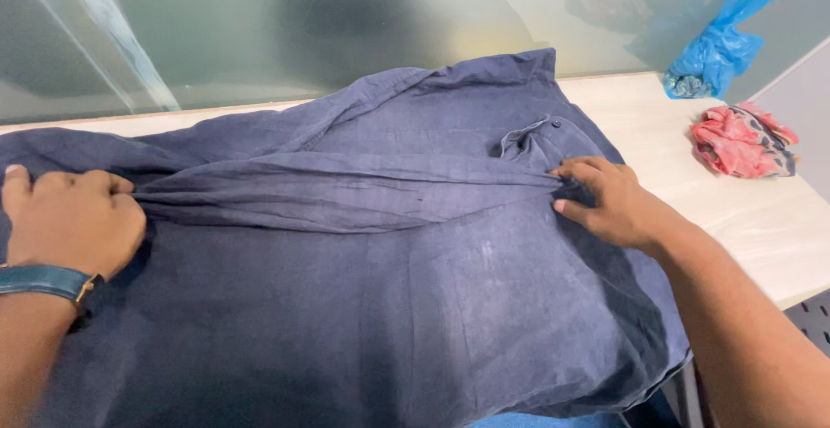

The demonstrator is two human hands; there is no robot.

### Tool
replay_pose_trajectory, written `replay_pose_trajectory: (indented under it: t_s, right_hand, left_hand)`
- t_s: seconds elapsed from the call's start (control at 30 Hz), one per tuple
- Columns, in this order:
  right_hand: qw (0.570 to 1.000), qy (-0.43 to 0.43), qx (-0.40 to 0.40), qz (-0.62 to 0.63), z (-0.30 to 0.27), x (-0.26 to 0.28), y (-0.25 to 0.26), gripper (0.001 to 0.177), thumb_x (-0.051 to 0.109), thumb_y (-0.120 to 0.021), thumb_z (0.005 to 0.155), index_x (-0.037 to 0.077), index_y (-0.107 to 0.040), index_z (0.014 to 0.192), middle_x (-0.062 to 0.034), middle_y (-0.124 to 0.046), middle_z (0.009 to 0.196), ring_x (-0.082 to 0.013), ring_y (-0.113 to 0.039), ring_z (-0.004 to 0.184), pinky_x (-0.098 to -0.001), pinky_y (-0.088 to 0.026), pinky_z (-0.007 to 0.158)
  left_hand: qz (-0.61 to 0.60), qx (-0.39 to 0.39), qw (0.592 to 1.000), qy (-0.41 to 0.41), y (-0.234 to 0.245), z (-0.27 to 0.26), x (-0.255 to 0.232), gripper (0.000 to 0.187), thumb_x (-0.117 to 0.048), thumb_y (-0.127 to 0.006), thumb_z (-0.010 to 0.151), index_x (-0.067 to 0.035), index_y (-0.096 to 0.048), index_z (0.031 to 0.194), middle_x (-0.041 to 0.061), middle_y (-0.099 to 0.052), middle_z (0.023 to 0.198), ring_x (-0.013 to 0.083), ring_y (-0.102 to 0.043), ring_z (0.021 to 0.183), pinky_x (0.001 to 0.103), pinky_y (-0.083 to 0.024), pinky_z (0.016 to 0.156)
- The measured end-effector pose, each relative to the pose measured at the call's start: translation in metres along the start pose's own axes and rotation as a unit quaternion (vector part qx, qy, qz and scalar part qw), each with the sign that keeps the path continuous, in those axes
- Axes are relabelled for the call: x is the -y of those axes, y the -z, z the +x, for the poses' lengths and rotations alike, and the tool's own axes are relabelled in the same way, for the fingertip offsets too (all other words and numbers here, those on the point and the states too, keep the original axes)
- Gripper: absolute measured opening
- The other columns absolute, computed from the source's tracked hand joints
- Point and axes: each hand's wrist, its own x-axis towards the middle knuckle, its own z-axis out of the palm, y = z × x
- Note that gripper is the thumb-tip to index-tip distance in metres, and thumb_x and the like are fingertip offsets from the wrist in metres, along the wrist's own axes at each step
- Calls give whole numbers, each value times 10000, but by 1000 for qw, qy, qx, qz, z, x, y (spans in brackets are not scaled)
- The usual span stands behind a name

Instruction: The person folds a green and white checkered shirt on a white table, then places it into an open suitcase. They then fold a dark blue shirt on the same table.

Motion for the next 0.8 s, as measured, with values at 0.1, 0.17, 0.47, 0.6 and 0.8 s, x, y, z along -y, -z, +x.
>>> replay_pose_trajectory:
  t_s: [0.1, 0.17, 0.47, 0.6, 0.8]
  right_hand:
    - [998, 5, -44, -51, 12, -13, 1, 460, 329, -749, 838, 189, -693, 1272, -210, -459, 1509, -402, -433, 1372, -535, -315, 1111]
    - [997, -59, -1, -44, 22, -21, 9, 352, 350, -744, 880, 197, -750, 1198, -176, -420, 1567, -378, -437, 1364, -498, -341, 1134]
    - [942, -99, -101, 303, 56, -30, 64, 312, 336, -516, 1120, 48, -635, 1102, -12, -563, 971, -129, -505, 943, -285, -427, 831]
    - [939, -52, -143, 309, 73, -15, 84, 314, 351, -554, 1119, 51, -642, 1138, 44, -596, 935, -53, -501, 836, -228, -439, 738]
    - [979, -125, -122, 106, 97, -11, 105, 384, 406, -646, 1053, 31, -694, 1116, -59, -673, 812, -140, -602, 738, -311, -484, 670]
  left_hand:
    - [-53, -135, 989, -13, -23, 16, 13, 399, -274, -405, 1153, -4, -697, 1180, 269, -603, 1354, 432, -548, 1258, 475, -395, 1178]
    - [-278, -247, 928, -20, -39, 32, 20, 347, -286, -542, 1160, 41, -652, 1201, 383, -493, 1432, 534, -464, 1385, 548, -367, 1162]
    - [-384, -90, 918, 30, -115, 87, 72, 335, -274, -712, 1057, 28, -745, 1199, 198, -748, 994, 285, -725, 881, 416, -576, 891]
    - [-436, -104, 891, 64, -124, 96, 85, 278, -244, -619, 1151, 17, -714, 1161, 164, -730, 934, 240, -690, 813, 364, -557, 774]
    - [-480, -126, 864, 83, -132, 117, 92, 299, -251, -581, 1175, 40, -653, 1171, 183, -707, 1006, 285, -674, 872, 402, -545, 807]
